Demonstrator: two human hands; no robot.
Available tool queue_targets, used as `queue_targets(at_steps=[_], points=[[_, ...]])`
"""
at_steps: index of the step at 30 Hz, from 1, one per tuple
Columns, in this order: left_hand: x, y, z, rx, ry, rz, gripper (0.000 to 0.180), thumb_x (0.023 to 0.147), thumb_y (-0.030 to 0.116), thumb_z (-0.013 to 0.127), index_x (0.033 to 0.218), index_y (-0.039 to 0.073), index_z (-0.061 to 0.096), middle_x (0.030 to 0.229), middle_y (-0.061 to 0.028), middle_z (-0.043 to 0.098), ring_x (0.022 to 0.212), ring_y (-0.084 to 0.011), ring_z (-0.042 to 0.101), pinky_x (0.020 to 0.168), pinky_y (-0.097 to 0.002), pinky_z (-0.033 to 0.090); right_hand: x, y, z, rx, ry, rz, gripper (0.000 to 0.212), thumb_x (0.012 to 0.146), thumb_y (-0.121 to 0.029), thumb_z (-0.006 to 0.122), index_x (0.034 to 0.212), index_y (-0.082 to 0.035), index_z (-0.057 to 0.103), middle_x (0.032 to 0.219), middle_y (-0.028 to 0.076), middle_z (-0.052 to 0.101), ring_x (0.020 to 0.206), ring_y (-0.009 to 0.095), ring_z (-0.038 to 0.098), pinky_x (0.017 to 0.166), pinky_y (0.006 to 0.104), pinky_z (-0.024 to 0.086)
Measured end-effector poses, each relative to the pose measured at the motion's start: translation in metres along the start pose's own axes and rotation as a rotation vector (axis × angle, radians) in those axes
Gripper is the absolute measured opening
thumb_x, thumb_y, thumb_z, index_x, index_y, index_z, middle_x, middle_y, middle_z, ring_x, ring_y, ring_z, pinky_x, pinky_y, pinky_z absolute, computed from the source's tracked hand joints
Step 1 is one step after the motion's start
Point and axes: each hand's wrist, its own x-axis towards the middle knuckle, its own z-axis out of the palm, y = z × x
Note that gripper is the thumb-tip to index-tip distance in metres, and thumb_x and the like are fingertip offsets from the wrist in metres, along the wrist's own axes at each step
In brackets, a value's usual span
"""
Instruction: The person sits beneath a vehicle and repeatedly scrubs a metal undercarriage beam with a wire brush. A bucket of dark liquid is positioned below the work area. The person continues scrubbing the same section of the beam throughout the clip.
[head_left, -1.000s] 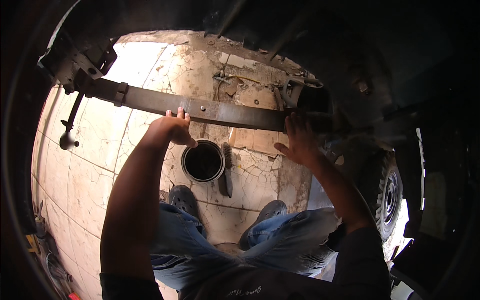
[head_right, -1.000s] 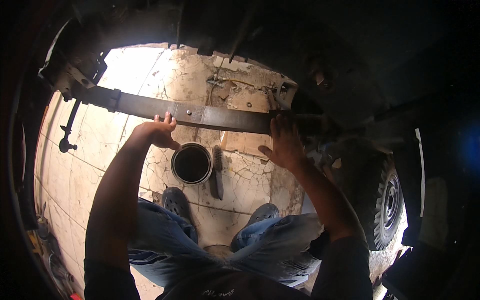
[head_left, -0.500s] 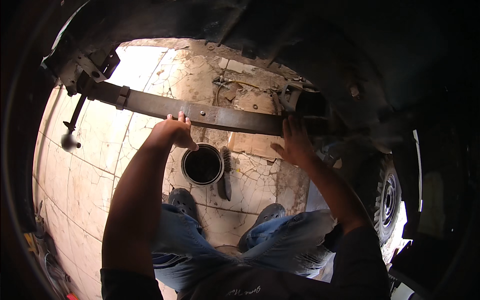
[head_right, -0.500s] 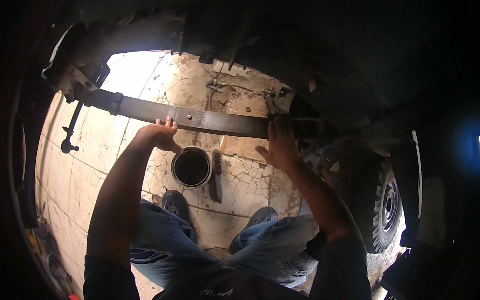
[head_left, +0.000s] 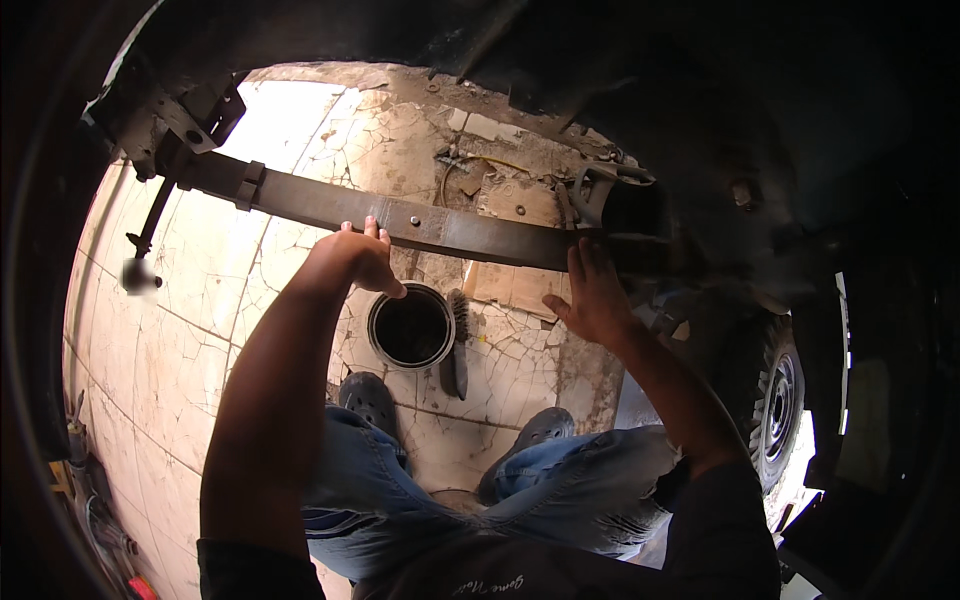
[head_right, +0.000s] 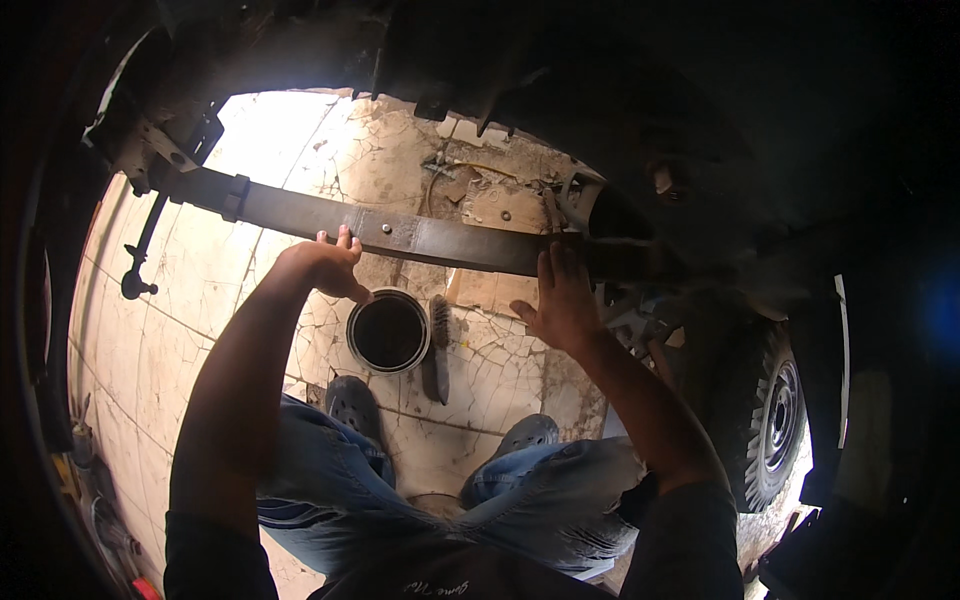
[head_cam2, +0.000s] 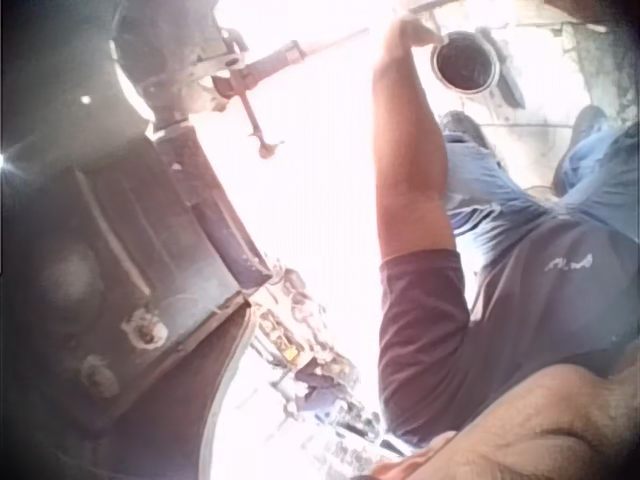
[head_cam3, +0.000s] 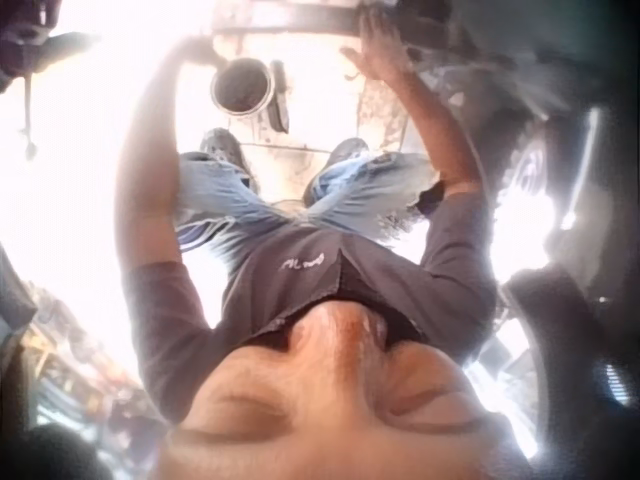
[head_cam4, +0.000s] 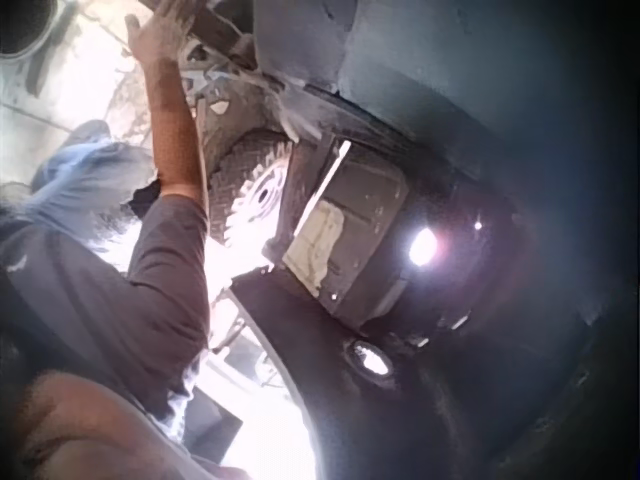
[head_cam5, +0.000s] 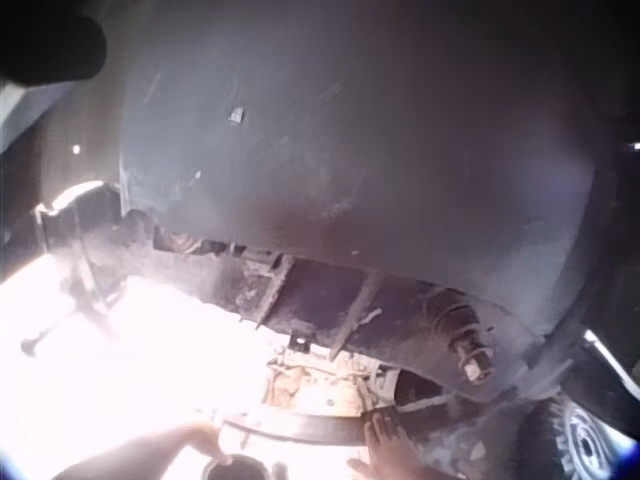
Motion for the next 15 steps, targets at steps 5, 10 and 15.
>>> queue_targets(at_steps=[5,10,15], points=[[0.000,0.006,-0.011,0.010,-0.016,0.010,0.111,0.079,0.070,0.054,0.152,0.002,0.005,0.159,-0.0172,0.004,0.142,-0.0455,0.016,0.115,-0.0441,0.022,0.006,0.015,0.018,0.037,0.184,-0.008,0.089,0.091,-0.058,0.049,0.142,0.010,0.025,0.149,0.033,0.021,0.140,0.044,0.021,0.115,0.0508,0.019],[0.005,0.007,-0.010,0.027,-0.017,0.002,0.110,0.079,0.070,0.054,0.151,0.002,0.008,0.158,-0.0186,0.003,0.142,-0.0453,0.016,0.115,-0.0444,0.022,0.036,0.019,0.012,-0.015,0.151,0.069,0.090,0.090,-0.058,0.049,0.143,0.010,0.023,0.149,0.033,0.020,0.140,0.045,0.021,0.115,0.0507,0.019],[0.004,0.003,-0.005,-0.019,-0.002,0.004,0.111,0.078,0.071,0.056,0.151,0.002,0.008,0.158,-0.0193,0.003,0.142,-0.0446,0.015,0.114,-0.0476,0.024,-0.005,-0.005,-0.003,-0.047,0.008,0.032,0.090,0.090,-0.057,0.050,0.144,0.010,0.022,0.150,0.032,0.019,0.140,0.044,0.021,0.115,0.0501,0.019]])
